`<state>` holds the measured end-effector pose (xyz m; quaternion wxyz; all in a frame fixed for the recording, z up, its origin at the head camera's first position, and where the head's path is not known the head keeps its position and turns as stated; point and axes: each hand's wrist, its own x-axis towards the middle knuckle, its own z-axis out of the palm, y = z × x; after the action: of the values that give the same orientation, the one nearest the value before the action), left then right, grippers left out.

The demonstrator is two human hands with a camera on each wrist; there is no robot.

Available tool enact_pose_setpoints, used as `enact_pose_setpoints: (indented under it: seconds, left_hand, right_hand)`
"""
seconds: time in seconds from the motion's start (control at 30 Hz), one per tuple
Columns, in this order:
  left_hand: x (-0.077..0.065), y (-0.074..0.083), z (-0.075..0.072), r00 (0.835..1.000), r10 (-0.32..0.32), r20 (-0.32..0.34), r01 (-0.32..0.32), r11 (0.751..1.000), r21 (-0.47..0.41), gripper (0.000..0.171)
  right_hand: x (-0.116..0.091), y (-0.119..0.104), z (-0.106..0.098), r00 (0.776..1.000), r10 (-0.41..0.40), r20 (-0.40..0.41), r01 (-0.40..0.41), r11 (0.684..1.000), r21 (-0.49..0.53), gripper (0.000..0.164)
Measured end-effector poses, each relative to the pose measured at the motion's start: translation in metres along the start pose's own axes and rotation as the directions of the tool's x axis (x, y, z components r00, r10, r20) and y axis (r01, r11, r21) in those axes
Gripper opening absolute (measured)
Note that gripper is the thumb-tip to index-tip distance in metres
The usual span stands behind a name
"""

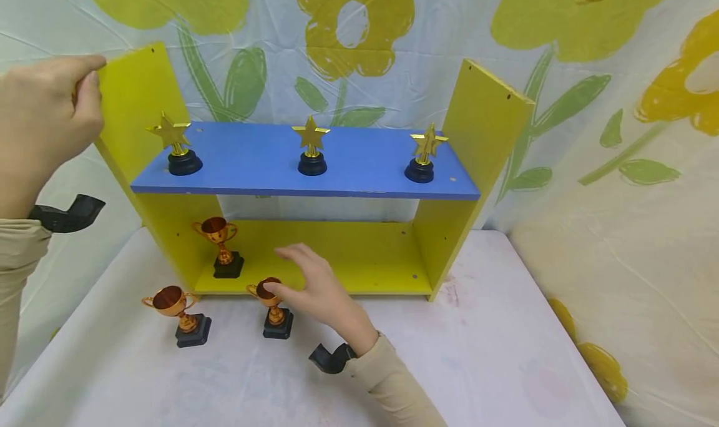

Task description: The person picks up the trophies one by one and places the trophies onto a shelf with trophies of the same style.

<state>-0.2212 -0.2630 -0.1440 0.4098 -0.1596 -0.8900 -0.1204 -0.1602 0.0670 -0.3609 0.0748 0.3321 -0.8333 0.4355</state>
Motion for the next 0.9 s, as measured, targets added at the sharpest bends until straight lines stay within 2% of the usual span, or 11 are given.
enact_pose_setpoints:
  seconds: [0.33,0.63,0.9]
  left_hand:
    - [0.0,0.002,-0.002,1.0,-0.012,0.02,0.012,1.0,0.002,0.043]
    - [0.0,0.002,-0.002,1.0,-0.01,0.012,0.01,1.0,-0.003,0.042]
    - [0.0,0.002,-0.002,1.0,-0.013,0.013,0.013,1.0,0.004,0.043]
  right_hand:
    - [0.001,0.003,0.011,0.991,0.082,0.108,-0.072,0.993,-0.092,0.056]
    - [0.001,0.007,0.02,0.984,0.078,0.159,-0.058,0.99,-0.13,0.052]
    - [0.002,0.009,0.025,0.986,0.062,0.157,-0.038,0.987,-0.154,0.049]
